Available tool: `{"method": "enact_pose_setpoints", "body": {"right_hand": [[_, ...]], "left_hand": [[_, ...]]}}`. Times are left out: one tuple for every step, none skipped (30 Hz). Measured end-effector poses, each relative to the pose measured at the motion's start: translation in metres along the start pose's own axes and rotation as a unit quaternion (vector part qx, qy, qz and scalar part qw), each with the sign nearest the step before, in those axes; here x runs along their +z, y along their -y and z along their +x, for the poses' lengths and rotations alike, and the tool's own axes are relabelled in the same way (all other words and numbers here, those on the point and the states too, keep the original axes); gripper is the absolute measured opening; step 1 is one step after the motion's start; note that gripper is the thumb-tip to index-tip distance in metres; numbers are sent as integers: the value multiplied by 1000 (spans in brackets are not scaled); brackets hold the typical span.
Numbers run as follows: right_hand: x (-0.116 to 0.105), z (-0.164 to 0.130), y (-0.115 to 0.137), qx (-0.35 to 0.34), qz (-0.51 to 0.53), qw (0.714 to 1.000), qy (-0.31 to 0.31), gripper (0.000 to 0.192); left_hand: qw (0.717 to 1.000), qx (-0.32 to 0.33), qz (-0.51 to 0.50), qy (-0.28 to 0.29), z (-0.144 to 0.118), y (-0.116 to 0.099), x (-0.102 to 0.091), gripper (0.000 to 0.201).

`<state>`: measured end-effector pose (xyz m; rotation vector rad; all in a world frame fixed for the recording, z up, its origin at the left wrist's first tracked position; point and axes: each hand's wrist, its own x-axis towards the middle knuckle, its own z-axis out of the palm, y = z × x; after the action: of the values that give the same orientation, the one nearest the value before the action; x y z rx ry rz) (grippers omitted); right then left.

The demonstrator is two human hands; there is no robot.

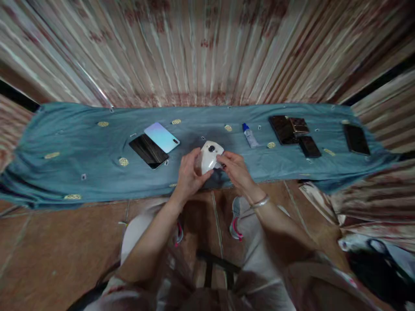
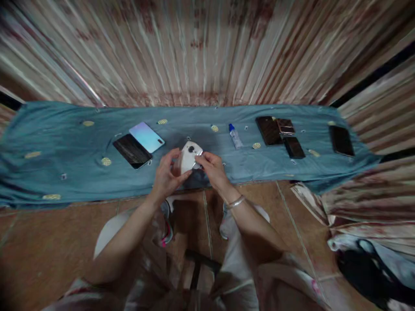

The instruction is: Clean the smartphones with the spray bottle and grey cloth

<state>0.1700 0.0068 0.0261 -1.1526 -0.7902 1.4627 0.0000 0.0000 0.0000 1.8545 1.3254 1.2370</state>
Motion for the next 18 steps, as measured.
{"method": "enact_pose_setpoints", "body": {"right_hand": [[-2, 1, 0, -2, -2, 1000, 2, 37], [-3, 2, 0, -4, -3, 1000, 5, 38], [-5, 3, 0, -6, -4, 1000, 9, 38], [-7, 4, 1, -7, -4, 1000, 13, 38], [-9, 5, 1, -9, -3, 1000, 18, 38], [-10, 5, 2, -10, -2, 1000, 24, 38], [-12, 6, 4, -9, -1, 999, 30, 38], [-13, 6, 5, -9, 2, 999, 35, 37], [-14, 6, 7, -7, 7, 999, 38, 36], [-15, 6, 9, -5, 15, 999, 40, 36], [-16, 6, 11, -2, 24, 999, 40, 36], [-16, 7, 12, 1, 34, 999, 39, 36], [-17, 7, 14, 4, 43, 998, 39, 36], [-18, 7, 15, 6, 51, 998, 40, 36], [-18, 7, 16, 5, 56, 998, 41, 36], [-19, 8, 17, 4, 60, 997, 43, 35], [-20, 8, 17, 2, 62, 997, 46, 34], [-21, 9, 17, 1, 62, 997, 51, 34]], "left_hand": [[1000, -16, -22, 2, 0, -1, -1, 78], [998, -36, -50, 2, -1, -3, -1, 82], [995, -58, -82, -2, -1, -4, -1, 83], [989, -84, -120, -9, -1, -5, -2, 82], [979, -114, -168, -20, -1, -5, -2, 79], [964, -146, -217, -35, -1, -6, -2, 74], [946, -179, -264, -51, -1, -6, -2, 68], [926, -211, -306, -64, 0, -7, -3, 62], [904, -242, -345, -67, 0, -7, -3, 58], [881, -274, -382, -57, 1, -8, -4, 55], [856, -306, -415, -37, 1, -10, -4, 54], [830, -338, -444, -10, 1, -11, -5, 55], [802, -369, -469, 20, 1, -14, -6, 57], [773, -398, -491, 48, 0, -17, -7, 59], [747, -422, -509, 70, -2, -20, -8, 61], [724, -438, -526, 87, -3, -24, -8, 64], [703, -448, -544, 98, -5, -27, -8, 65], [684, -453, -561, 113, -7, -31, -8, 67]]}}
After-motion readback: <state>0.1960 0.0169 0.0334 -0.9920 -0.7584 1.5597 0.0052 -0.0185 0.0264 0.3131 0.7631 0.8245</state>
